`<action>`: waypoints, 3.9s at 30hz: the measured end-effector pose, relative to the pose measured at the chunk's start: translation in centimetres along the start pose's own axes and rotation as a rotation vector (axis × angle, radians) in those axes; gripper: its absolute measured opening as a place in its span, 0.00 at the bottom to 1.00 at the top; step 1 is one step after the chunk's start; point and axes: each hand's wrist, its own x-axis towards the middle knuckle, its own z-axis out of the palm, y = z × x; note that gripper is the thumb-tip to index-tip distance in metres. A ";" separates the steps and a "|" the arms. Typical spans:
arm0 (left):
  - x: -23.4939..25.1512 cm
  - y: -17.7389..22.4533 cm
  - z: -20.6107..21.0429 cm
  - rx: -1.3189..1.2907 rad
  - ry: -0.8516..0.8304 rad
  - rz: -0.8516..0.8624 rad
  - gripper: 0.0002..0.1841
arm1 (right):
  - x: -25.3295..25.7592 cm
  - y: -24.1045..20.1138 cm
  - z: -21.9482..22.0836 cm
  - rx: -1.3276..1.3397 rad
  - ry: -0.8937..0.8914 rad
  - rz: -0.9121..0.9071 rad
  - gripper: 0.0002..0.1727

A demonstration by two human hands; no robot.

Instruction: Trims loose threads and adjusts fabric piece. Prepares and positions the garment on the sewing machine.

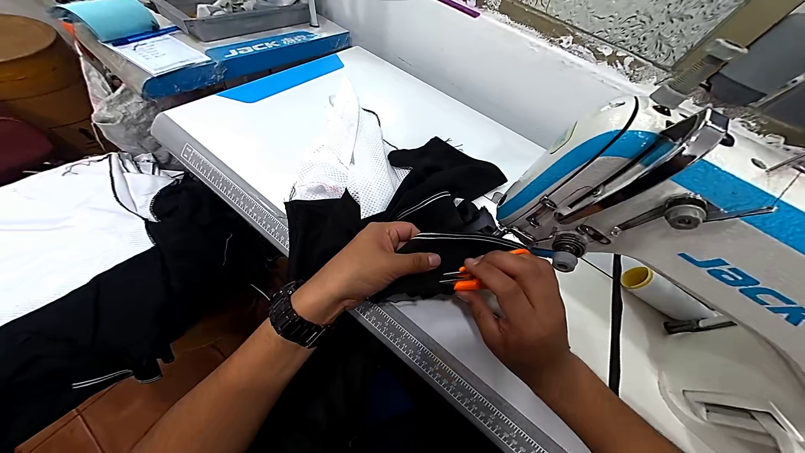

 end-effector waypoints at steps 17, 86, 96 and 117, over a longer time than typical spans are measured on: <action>0.0 0.1 0.0 0.020 0.004 0.007 0.05 | -0.3 -0.2 -0.2 -0.148 -0.025 -0.155 0.13; -4.9 -6.3 1.4 1.160 -0.068 0.576 0.16 | -1.4 0.9 -1.8 0.079 -0.592 -0.051 0.08; -5.1 -6.7 1.0 1.115 -0.142 0.643 0.20 | -0.7 0.9 -1.0 0.115 -0.399 0.098 0.16; -6.0 -7.5 2.5 1.353 -0.057 0.607 0.24 | -1.1 2.5 -1.1 0.051 -0.276 0.060 0.14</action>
